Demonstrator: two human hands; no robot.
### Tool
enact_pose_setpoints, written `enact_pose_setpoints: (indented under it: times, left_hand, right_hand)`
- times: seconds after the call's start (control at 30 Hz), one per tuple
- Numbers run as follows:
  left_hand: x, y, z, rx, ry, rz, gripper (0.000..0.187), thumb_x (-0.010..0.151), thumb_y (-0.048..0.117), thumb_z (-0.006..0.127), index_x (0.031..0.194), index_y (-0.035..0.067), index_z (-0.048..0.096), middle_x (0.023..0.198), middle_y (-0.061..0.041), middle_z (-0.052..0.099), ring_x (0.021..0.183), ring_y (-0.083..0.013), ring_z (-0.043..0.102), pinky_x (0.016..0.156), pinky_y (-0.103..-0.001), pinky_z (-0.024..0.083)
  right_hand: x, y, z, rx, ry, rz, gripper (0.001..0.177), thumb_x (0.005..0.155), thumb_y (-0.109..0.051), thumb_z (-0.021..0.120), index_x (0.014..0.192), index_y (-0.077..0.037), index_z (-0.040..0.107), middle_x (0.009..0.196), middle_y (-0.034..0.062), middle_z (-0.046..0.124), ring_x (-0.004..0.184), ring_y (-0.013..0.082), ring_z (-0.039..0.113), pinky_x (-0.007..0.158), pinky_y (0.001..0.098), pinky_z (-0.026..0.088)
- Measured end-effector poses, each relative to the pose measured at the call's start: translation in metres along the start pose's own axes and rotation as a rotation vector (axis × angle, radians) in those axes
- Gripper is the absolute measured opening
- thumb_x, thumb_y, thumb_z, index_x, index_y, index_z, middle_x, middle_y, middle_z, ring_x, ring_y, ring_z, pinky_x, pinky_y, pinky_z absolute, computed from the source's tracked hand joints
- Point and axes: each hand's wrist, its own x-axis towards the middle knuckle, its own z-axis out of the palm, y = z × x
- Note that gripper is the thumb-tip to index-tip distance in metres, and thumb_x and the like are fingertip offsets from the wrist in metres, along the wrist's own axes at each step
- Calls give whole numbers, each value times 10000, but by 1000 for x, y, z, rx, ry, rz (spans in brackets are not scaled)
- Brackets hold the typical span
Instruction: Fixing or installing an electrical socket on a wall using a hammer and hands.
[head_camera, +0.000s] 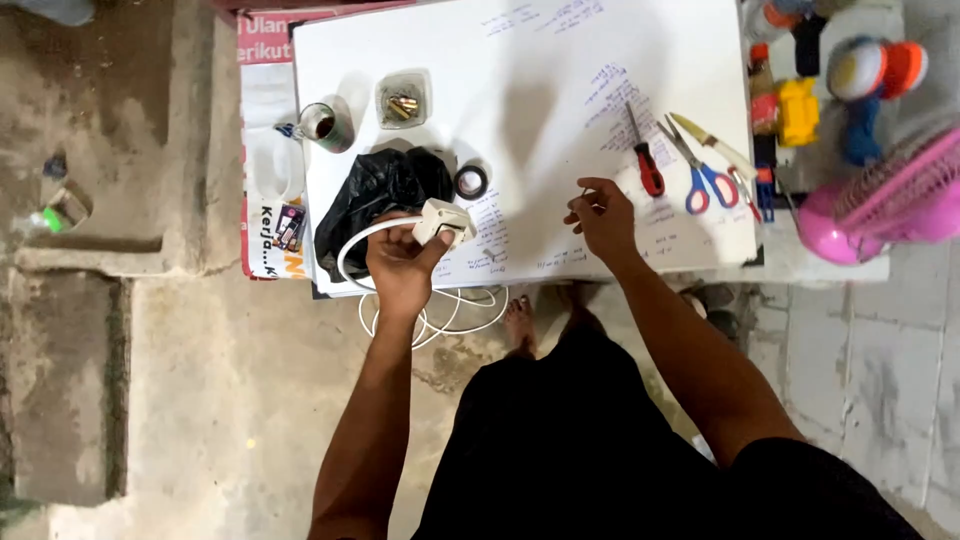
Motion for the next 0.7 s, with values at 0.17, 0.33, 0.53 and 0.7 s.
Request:
enact_pose_setpoints:
  times: [0.17, 0.33, 0.53, 0.7]
  left_hand:
    - [-22, -25, -12, 75, -125, 37, 424, 869, -121, 804, 1175, -4, 535, 1037, -115, 707, 957, -180, 696, 828, -307, 610]
    - [-46, -8, 19, 16, -200, -61, 470, 816, -108, 790, 1168, 20, 506, 1069, -96, 686, 1007, -174, 703, 810, -302, 632]
    - [-77, -9, 51, 4, -345, -125, 467, 846, -89, 795, 1210, 3, 516, 1080, -135, 678, 989, -177, 708, 822, -314, 635]
    - [-123, -6, 87, -35, -510, -220, 494, 824, -44, 821, 1216, 0, 524, 1050, -116, 709, 944, -176, 721, 785, -312, 636]
  right_hand:
    - [-42, -19, 1, -8, 57, -3, 283, 1015, -32, 574, 1295, 5, 569, 970, 107, 718, 805, 145, 729, 603, 282, 576]
    - [-70, -23, -11, 30, 157, -95, 277, 1027, -21, 583, 1299, 28, 574, 958, 116, 722, 786, 150, 711, 593, 274, 550]
    - [-124, -32, -39, 69, 236, -203, 350, 1012, -9, 582, 1358, 26, 538, 939, 114, 721, 745, 125, 678, 581, 259, 538]
    - [-197, -4, -86, 206, 324, -317, 345, 1050, 3, 614, 1386, 63, 566, 1055, 135, 745, 866, 130, 691, 749, 271, 578]
